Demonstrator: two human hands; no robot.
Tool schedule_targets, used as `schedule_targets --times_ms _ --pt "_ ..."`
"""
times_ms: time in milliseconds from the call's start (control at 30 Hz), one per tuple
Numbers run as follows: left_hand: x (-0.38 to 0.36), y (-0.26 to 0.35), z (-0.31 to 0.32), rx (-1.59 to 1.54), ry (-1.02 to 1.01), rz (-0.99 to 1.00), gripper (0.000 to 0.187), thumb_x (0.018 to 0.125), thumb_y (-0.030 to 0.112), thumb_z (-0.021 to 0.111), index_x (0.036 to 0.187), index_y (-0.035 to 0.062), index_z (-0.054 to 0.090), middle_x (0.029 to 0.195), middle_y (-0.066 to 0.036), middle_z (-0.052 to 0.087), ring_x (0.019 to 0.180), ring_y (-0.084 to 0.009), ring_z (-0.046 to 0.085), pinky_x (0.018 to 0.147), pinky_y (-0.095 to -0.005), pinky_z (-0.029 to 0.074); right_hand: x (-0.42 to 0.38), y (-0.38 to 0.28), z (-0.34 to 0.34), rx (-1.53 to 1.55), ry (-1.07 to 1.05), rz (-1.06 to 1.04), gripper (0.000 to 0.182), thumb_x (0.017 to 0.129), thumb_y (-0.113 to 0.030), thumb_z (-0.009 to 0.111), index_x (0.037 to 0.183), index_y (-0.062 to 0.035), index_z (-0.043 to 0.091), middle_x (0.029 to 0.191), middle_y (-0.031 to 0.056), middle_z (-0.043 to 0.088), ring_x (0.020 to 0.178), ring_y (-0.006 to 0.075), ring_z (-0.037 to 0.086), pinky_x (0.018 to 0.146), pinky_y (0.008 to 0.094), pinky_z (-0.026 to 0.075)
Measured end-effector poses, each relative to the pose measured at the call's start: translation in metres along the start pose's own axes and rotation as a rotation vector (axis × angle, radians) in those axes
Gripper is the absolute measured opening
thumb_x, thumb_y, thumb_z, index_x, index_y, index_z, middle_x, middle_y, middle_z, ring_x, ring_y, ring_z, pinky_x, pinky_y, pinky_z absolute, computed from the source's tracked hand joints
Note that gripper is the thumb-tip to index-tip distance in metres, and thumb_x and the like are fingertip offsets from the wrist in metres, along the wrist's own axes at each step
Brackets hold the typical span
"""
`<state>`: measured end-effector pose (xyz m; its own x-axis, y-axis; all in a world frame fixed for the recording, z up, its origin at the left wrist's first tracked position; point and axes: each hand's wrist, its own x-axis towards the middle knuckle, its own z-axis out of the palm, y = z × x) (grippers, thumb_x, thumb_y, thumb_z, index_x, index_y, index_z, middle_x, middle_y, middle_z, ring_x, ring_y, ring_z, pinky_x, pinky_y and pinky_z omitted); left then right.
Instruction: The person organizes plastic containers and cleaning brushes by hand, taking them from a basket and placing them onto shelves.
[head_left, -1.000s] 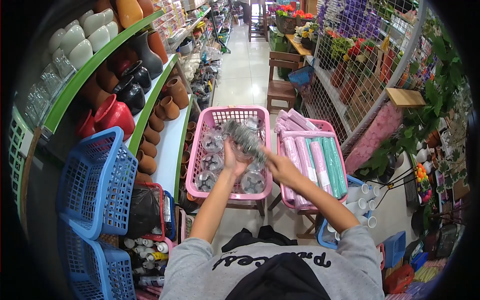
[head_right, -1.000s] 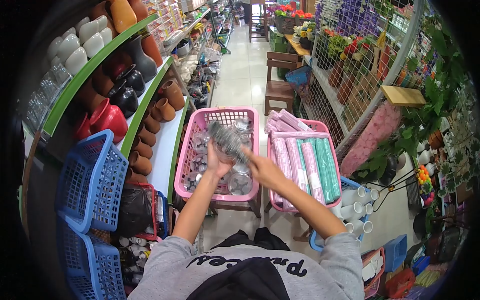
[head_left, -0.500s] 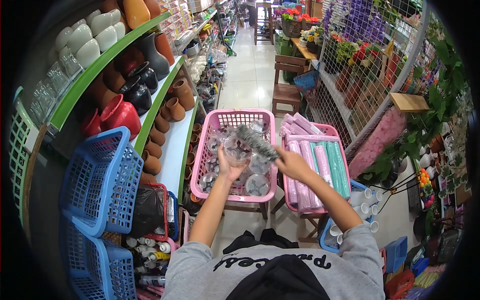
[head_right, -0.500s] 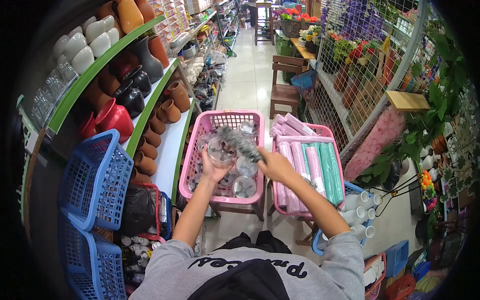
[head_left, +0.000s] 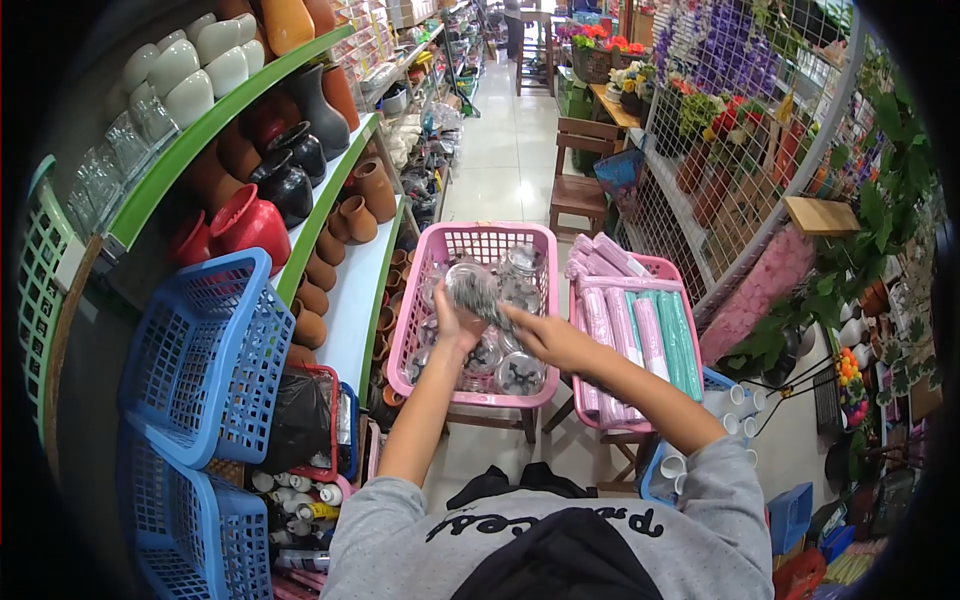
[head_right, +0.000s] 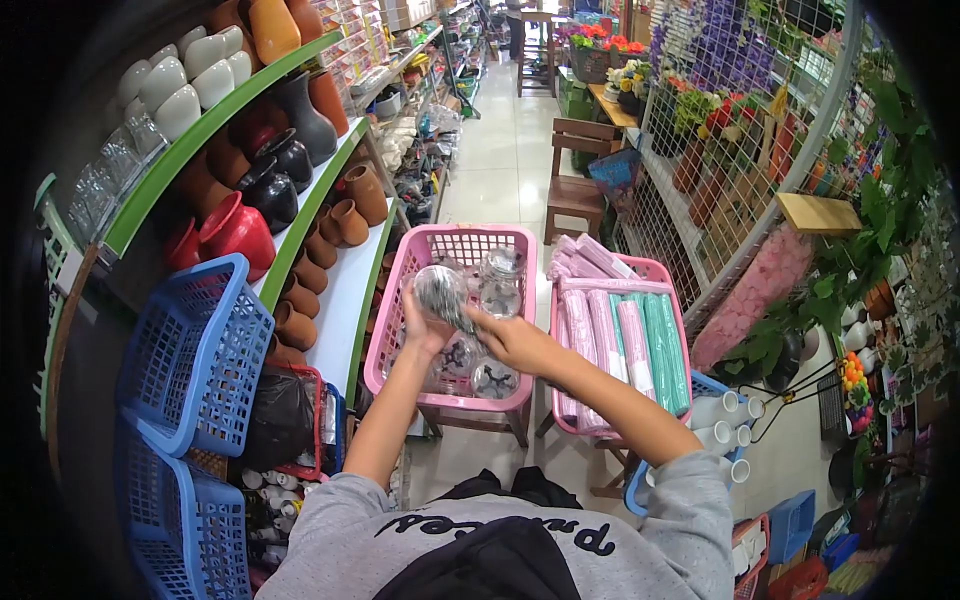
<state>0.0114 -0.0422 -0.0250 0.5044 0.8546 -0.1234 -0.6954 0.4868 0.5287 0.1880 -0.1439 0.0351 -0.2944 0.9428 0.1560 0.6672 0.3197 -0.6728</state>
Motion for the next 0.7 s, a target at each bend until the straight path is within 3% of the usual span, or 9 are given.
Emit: schedule_targets --times_ms 67,200,233,267,367,467,533,567,700 --pt "-0.013 0.007 0.004 0.031 -0.045 0.024 0.07 0.085 0.064 0.029 0.127 0.0111 0.046 0.116 -0.01 0.056 0.102 -0.0256 0.055 0.083 -0.0424 0.047 -0.012 0.002 -0.015 -0.118 -0.139 -0.058 0.051 0.089 -0.022 0.049 0.137 -0.0196 0.036 0.075 0.0255 0.06 0.071 0.0415 0.06 0.068 0.0462 0.048" --pt "-0.013 -0.02 -0.01 0.124 0.066 -0.074 0.064 0.087 0.061 0.03 0.121 0.012 0.051 0.113 -0.008 0.058 0.101 -0.0227 0.056 0.082 -0.041 0.047 0.011 0.011 -0.006 -0.038 0.091 0.086 0.05 0.087 -0.019 0.051 0.136 -0.0177 0.039 0.07 0.0256 0.058 0.062 0.0391 0.059 0.06 0.0434 0.047" --pt "-0.008 -0.027 -0.017 0.077 0.038 -0.057 0.063 0.087 0.06 0.031 0.123 0.0118 0.048 0.113 -0.007 0.057 0.1 -0.0218 0.056 0.083 -0.0402 0.047 0.016 -0.004 0.005 0.042 0.145 -0.118 0.05 0.087 -0.018 0.051 0.135 -0.0171 0.04 0.07 0.0252 0.058 0.061 0.0379 0.059 0.059 0.0428 0.047" --pt "0.0 -0.029 -0.023 0.032 0.008 -0.037 0.062 0.087 0.059 0.033 0.125 0.0116 0.045 0.112 -0.006 0.056 0.098 -0.0208 0.055 0.084 -0.0393 0.046 0.005 -0.016 0.005 0.026 -0.008 -0.041 0.048 0.087 -0.018 0.051 0.134 -0.0156 0.041 0.07 0.0255 0.057 0.061 0.0383 0.059 0.059 0.0435 0.046" --pt "-0.011 -0.013 -0.013 -0.107 0.012 -0.084 0.061 0.087 0.06 0.033 0.121 0.0121 0.05 0.113 -0.007 0.056 0.099 -0.02 0.055 0.082 -0.0396 0.047 -0.006 -0.009 0.01 -0.029 0.041 -0.303 0.046 0.088 -0.018 0.05 0.133 -0.0163 0.042 0.07 0.0262 0.057 0.061 0.0388 0.059 0.059 0.0432 0.046" --pt "-0.018 -0.014 -0.006 -0.086 -0.051 -0.092 0.063 0.086 0.062 0.032 0.122 0.0138 0.05 0.116 -0.006 0.055 0.102 -0.0219 0.055 0.083 -0.0423 0.047 -0.006 0.004 0.002 -0.128 0.027 -0.233 0.048 0.088 -0.018 0.05 0.135 -0.0186 0.04 0.072 0.0263 0.057 0.064 0.0392 0.059 0.061 0.0447 0.046" --pt "-0.028 -0.016 0.017 -0.024 -0.051 -0.052 0.061 0.085 0.063 0.032 0.12 0.0179 0.053 0.118 -0.005 0.055 0.103 -0.0223 0.054 0.082 -0.0432 0.047 0.007 0.012 0.005 -0.001 0.21 0.092 0.052 0.088 -0.018 0.05 0.138 -0.0232 0.036 0.079 0.0244 0.06 0.07 0.0381 0.06 0.066 0.0462 0.047" --pt "-0.025 -0.017 0.017 -0.043 -0.026 -0.042 0.061 0.084 0.063 0.033 0.119 0.0171 0.054 0.117 -0.006 0.056 0.103 -0.0225 0.055 0.082 -0.0427 0.047 0.006 0.013 0.011 0.009 0.188 0.045 0.051 0.087 -0.016 0.052 0.137 -0.0191 0.038 0.089 0.0225 0.062 0.08 0.0393 0.061 0.071 0.046 0.048" --pt "-0.021 -0.008 -0.001 -0.114 -0.099 -0.022 0.064 0.085 0.063 0.032 0.12 0.0137 0.054 0.113 -0.008 0.059 0.106 -0.0242 0.055 0.087 -0.0433 0.047 -0.012 -0.006 0.013 -0.125 0.079 -0.202 0.052 0.087 -0.014 0.052 0.137 -0.0165 0.037 0.092 0.0221 0.062 0.08 0.039 0.061 0.07 0.0441 0.049"
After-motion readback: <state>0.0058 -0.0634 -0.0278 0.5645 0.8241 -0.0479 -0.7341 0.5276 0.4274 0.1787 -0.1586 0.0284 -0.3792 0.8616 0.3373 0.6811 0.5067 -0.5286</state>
